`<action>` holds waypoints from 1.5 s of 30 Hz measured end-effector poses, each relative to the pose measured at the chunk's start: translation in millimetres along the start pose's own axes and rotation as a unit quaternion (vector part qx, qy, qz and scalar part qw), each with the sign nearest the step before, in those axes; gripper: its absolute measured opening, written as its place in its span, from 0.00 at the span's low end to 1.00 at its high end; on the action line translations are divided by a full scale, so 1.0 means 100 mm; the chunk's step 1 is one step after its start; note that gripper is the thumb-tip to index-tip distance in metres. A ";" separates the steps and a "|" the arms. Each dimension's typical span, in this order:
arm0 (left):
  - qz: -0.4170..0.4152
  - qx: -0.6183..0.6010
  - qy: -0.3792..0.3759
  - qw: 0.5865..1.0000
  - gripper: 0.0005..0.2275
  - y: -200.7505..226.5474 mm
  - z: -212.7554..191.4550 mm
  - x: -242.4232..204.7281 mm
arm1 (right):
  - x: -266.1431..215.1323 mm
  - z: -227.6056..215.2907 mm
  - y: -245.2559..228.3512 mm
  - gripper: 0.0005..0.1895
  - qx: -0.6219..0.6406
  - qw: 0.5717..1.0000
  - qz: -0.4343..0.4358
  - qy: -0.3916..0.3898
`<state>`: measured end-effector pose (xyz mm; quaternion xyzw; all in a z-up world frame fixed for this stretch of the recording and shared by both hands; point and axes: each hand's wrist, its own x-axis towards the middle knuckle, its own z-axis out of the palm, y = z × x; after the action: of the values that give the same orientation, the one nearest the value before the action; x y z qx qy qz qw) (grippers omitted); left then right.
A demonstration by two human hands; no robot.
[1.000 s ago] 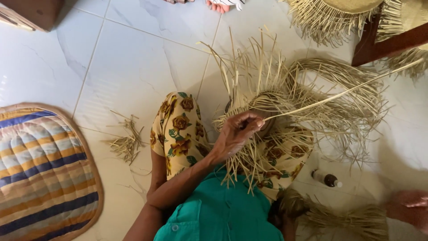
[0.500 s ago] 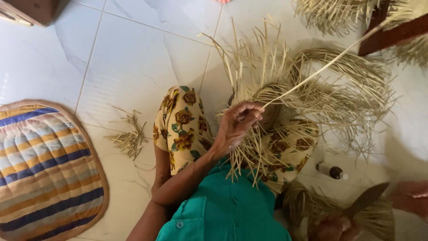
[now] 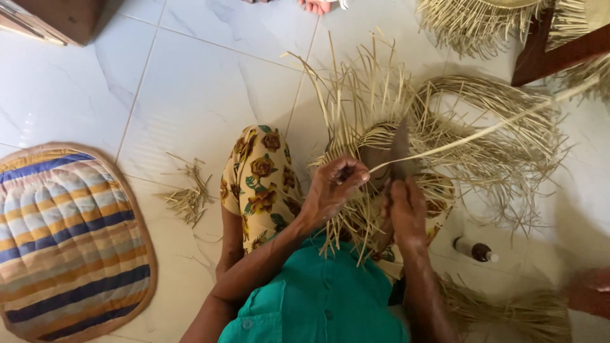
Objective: Weaving dried straw or grass fibers by hand to create a circular object, possibly a hat or basket base.
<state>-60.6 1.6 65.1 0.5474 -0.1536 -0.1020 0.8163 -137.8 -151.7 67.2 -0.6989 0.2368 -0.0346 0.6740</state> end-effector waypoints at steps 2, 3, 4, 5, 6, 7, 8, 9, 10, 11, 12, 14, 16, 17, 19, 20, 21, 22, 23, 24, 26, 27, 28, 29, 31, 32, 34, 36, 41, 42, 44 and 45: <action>-0.001 0.012 -0.014 1.000 0.05 0.00 0.01 -0.03 | 0.07 0.04 0.07 0.14 -0.038 0.999 -0.003 -0.009; 0.001 0.003 -0.003 1.000 0.04 -0.01 0.02 -0.03 | 0.11 0.03 0.16 0.16 -0.044 0.999 -0.025 -0.013; 0.002 -0.005 0.007 1.000 0.03 -0.02 0.02 -0.04 | 0.14 0.02 0.25 0.19 -0.049 0.998 -0.046 -0.017; 0.002 -0.005 0.006 1.000 0.03 -0.01 0.03 -0.04 | 0.13 0.07 0.15 0.19 -0.048 0.998 -0.047 -0.017; -0.017 -0.022 0.012 1.000 0.04 0.00 0.04 -0.04 | 0.12 0.12 0.06 0.19 -0.055 0.994 -0.082 -0.043; -0.039 -0.040 0.017 0.998 0.05 0.00 0.05 -0.06 | 0.08 0.16 -0.04 0.19 -0.061 0.989 -0.115 -0.067; -0.041 -0.040 0.017 0.998 0.05 -0.02 0.05 -0.07 | 0.09 0.13 0.04 0.19 -0.061 0.990 -0.113 -0.067; -0.032 -0.031 0.016 0.999 0.04 -0.03 0.05 -0.07 | 0.10 0.09 0.11 0.19 -0.083 0.990 -0.101 -0.060; -0.023 -0.023 0.016 0.999 0.04 -0.05 0.05 -0.07 | 0.11 0.06 0.18 0.20 -0.105 0.989 -0.089 -0.053; -0.022 -0.022 0.017 0.999 0.04 -0.05 0.04 -0.08 | 0.10 0.09 0.08 0.20 -0.105 0.989 -0.089 -0.054; -0.015 0.008 0.005 1.000 0.04 -0.05 0.03 -0.08 | 0.09 0.12 -0.01 0.21 -0.104 0.990 -0.070 -0.062; -0.008 0.039 -0.006 0.999 0.04 -0.03 0.01 -0.08 | 0.09 0.14 -0.08 0.22 -0.104 0.991 -0.051 -0.071; 0.003 0.027 -0.024 0.999 0.02 0.00 0.00 -0.08 | 0.12 0.09 -0.03 0.21 -0.073 0.989 -0.066 -0.112; 0.003 0.027 -0.024 0.999 0.02 -0.02 -0.01 -0.07 | 0.11 0.11 -0.05 0.21 -0.073 0.989 -0.066 -0.112; 0.019 0.073 -0.064 0.995 0.02 -0.04 -0.04 -0.06 | 0.09 0.14 -0.10 0.24 -0.045 0.991 -0.017 -0.124; 0.020 0.073 -0.064 0.995 0.02 -0.05 -0.06 -0.05 | 0.11 0.11 -0.05 0.24 -0.045 0.991 -0.018 -0.125; 0.021 0.091 -0.074 0.993 0.02 -0.06 -0.07 -0.05 | 0.12 0.09 -0.01 0.25 -0.031 0.989 0.001 -0.142; 0.022 0.108 -0.084 0.990 0.02 -0.07 -0.09 -0.04 | 0.13 0.07 0.04 0.25 -0.018 0.987 0.019 -0.159; 0.022 0.109 -0.083 0.990 0.02 -0.02 -0.05 -0.03 | 0.10 0.10 0.04 0.25 -0.017 0.987 0.019 -0.160; 0.049 0.165 -0.070 0.983 0.02 0.02 -0.02 -0.02 | 0.06 0.13 0.03 0.26 0.023 0.987 0.038 -0.156; 0.074 0.219 -0.057 0.971 0.02 0.08 0.05 -0.02 | -0.03 0.16 0.00 0.26 0.064 0.985 0.058 -0.152; 0.083 0.238 -0.044 0.967 0.03 0.10 0.08 -0.01 | -0.06 0.17 -0.03 0.27 0.059 0.985 0.054 -0.152; 0.093 0.256 -0.031 0.962 0.04 0.12 0.11 0.00 | -0.09 0.17 -0.07 0.28 0.053 0.986 0.051 -0.152; 0.092 0.255 -0.029 0.962 0.04 -0.07 0.03 0.04 | -0.21 0.26 -0.15 0.28 0.052 0.985 0.052 -0.153; 0.075 0.203 0.018 0.976 0.03 -0.44 -0.14 0.14 | -0.46 0.44 -0.30 0.14 0.218 0.932 -0.042 -0.287; 0.075 0.201 0.014 0.977 0.03 -0.28 -0.13 0.18 | -0.44 0.42 -0.28 0.14 0.218 0.933 -0.043 -0.283; 0.017 0.116 -0.083 0.990 0.01 0.02 -0.11 0.21 | -0.43 0.35 -0.25 0.20 0.118 0.948 -0.020 -0.293; -0.063 0.018 -0.167 0.984 0.10 -0.06 -0.16 0.17 | -0.42 0.31 -0.31 0.20 0.109 0.939 -0.040 -0.324; -0.189 -0.166 -0.342 0.906 0.25 0.21 -0.24 0.22 | -0.40 0.11 -0.15 0.24 -0.034 0.933 -0.120 -0.337; -0.179 -0.212 -0.375 0.885 0.17 0.21 -0.27 0.23 | -0.41 0.06 -0.14 0.24 -0.096 0.930 -0.067 -0.349; -0.168 -0.257 -0.404 0.862 0.09 0.24 -0.30 0.24 | -0.43 -0.05 -0.07 0.25 -0.159 0.919 -0.013 -0.361; -0.153 -0.241 -0.400 0.871 0.10 0.27 -0.31 0.24 | -0.45 -0.10 -0.01 0.21 -0.154 0.914 -0.007 -0.375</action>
<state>-27.3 30.9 82.3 0.2632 -0.3518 -0.4695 0.7659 -181.2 -143.7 81.2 -0.7573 -0.0355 0.2619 0.5973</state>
